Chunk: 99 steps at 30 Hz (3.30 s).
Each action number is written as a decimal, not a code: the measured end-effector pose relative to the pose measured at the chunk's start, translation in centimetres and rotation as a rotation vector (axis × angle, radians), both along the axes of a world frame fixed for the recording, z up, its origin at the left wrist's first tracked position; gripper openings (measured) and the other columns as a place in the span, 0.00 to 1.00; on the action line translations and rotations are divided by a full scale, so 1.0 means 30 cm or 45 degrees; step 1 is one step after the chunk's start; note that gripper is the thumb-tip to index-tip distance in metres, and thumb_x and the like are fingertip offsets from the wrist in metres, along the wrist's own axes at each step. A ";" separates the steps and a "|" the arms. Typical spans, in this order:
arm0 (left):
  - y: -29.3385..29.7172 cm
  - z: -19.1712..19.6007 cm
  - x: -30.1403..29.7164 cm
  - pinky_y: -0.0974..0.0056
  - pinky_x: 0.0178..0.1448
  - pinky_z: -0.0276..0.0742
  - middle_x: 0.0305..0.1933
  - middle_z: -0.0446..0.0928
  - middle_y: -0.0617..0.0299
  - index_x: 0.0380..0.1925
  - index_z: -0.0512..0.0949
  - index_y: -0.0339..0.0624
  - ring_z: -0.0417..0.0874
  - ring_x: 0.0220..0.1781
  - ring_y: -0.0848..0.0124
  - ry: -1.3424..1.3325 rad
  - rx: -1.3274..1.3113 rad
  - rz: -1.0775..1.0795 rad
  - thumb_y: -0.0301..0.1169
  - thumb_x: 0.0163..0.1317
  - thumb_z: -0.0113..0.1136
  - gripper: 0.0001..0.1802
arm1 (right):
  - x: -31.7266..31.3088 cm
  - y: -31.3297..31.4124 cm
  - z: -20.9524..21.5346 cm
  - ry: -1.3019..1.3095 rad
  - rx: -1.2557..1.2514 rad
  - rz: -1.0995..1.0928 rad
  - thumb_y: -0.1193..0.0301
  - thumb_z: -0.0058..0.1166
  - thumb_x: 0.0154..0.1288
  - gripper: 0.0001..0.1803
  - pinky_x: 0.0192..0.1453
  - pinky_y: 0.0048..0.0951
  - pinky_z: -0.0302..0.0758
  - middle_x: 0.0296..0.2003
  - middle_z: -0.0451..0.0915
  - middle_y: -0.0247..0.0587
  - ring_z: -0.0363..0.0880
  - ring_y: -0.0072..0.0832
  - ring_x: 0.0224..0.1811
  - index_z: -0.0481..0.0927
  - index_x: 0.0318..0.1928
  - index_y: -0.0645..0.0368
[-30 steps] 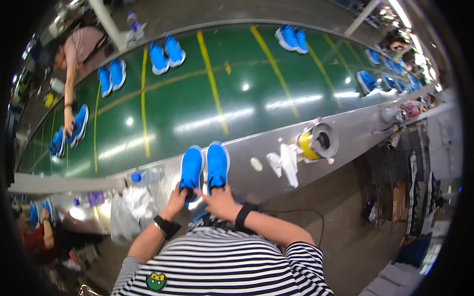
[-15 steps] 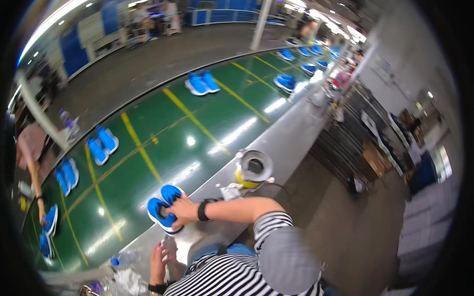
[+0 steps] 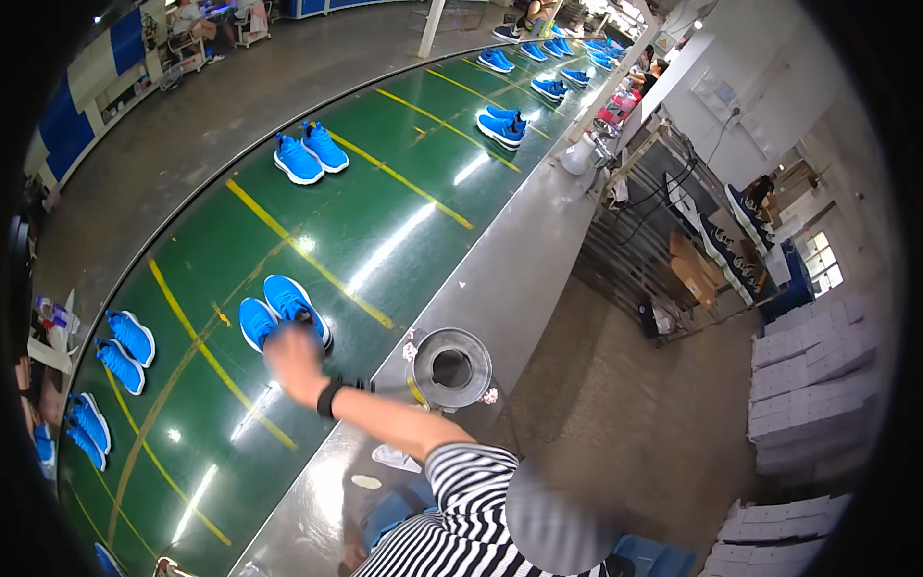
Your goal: The person wipes the exterior of blue sneakers with a white cloth on a factory assembly line. They handle the shoes one at a time, rotating them to clean different sides, and place them back on the conveyor belt. The person also moves between the conveyor and a nearby metal rack to retrieve and return shoes.
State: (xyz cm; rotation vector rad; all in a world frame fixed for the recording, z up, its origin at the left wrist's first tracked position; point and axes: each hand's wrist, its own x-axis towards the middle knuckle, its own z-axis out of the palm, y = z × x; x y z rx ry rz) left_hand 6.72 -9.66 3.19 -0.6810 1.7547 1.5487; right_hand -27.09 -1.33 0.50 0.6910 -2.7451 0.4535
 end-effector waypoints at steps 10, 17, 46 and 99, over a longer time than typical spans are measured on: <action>-0.058 -0.049 -0.048 0.67 0.44 0.70 0.42 0.75 0.54 0.48 0.71 0.34 0.74 0.43 0.72 0.063 0.051 -0.137 0.38 0.61 0.51 0.20 | 0.675 0.344 0.155 -1.670 -0.447 1.006 0.63 0.57 0.51 0.14 0.35 0.33 0.70 0.28 0.74 0.41 0.74 0.32 0.32 0.75 0.33 0.60; -0.084 -0.065 0.062 0.67 0.44 0.70 0.42 0.75 0.55 0.48 0.71 0.34 0.74 0.43 0.72 0.197 0.050 -0.104 0.37 0.61 0.51 0.20 | 0.891 0.507 0.328 -1.994 -0.386 0.832 0.68 0.53 0.57 0.10 0.31 0.26 0.68 0.22 0.75 0.35 0.70 0.21 0.25 0.75 0.29 0.63; 0.286 0.022 0.107 0.68 0.47 0.69 0.42 0.75 0.59 0.47 0.72 0.35 0.72 0.44 0.74 0.384 0.010 -0.826 0.34 0.60 0.53 0.18 | 1.646 0.901 0.321 -1.783 -0.864 0.302 0.67 0.55 0.58 0.15 0.42 0.25 0.70 0.30 0.80 0.38 0.72 0.18 0.35 0.76 0.39 0.68; -0.241 0.045 0.697 0.69 0.51 0.67 0.43 0.75 0.65 0.46 0.72 0.36 0.70 0.45 0.78 0.084 -0.082 0.338 0.29 0.59 0.55 0.15 | 1.578 0.863 0.119 -2.251 -0.505 0.202 0.60 0.52 0.61 0.19 0.44 0.23 0.70 0.35 0.78 0.34 0.72 0.19 0.38 0.74 0.44 0.62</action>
